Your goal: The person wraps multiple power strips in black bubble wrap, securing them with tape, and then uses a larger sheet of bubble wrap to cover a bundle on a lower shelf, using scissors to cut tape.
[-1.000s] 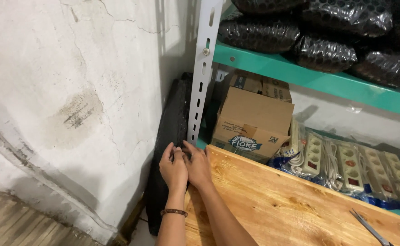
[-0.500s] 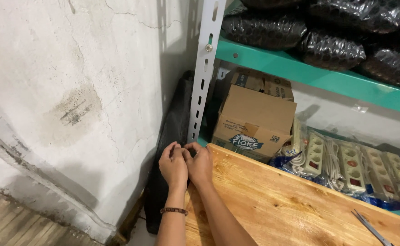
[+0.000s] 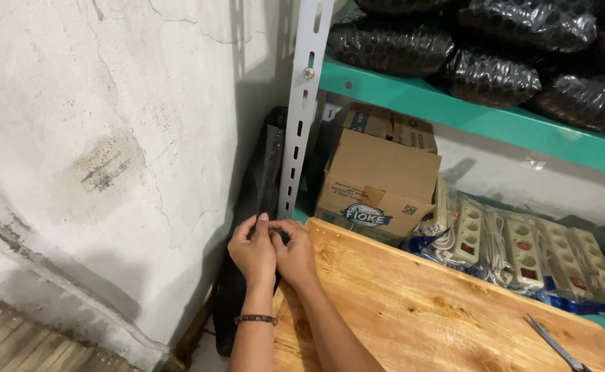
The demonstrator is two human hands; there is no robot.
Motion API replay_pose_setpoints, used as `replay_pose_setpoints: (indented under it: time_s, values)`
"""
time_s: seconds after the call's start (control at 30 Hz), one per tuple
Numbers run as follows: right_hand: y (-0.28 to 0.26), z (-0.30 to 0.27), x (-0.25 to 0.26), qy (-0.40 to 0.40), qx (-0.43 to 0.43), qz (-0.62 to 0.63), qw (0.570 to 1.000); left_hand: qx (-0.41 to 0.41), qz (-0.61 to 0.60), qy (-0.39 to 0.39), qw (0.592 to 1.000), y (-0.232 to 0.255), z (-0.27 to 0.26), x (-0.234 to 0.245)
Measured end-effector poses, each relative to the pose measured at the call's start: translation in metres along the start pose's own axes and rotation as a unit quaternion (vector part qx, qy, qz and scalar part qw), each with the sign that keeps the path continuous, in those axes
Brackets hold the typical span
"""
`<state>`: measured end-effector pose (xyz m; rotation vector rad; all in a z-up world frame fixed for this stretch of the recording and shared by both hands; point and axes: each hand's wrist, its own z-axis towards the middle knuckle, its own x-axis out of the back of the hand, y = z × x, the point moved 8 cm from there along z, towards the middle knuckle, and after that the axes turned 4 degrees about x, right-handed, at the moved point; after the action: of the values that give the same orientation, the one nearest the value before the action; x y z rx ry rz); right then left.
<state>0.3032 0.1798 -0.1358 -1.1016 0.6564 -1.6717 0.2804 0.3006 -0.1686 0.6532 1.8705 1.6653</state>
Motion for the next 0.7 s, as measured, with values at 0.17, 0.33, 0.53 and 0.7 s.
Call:
replay_pose_setpoints:
  time_s: [0.17,0.33,0.53,0.7]
  values:
    - [-0.004,0.0,0.009,0.04,-0.031,0.055,0.997,-0.036,-0.011,0.046,0.998,0.008,0.002,0.009]
    - [-0.015,-0.002,0.016,0.055,-0.051,0.071,0.995,-0.058,-0.013,0.085,0.995,0.005,0.008,0.016]
    - [-0.025,-0.002,0.018,0.052,-0.057,0.066,0.995,-0.1,-0.032,0.126,0.986,0.012,-0.002,0.023]
    - [-0.028,-0.003,0.018,0.048,-0.058,0.073,0.995,-0.131,-0.037,0.149,0.98,0.017,-0.007,0.026]
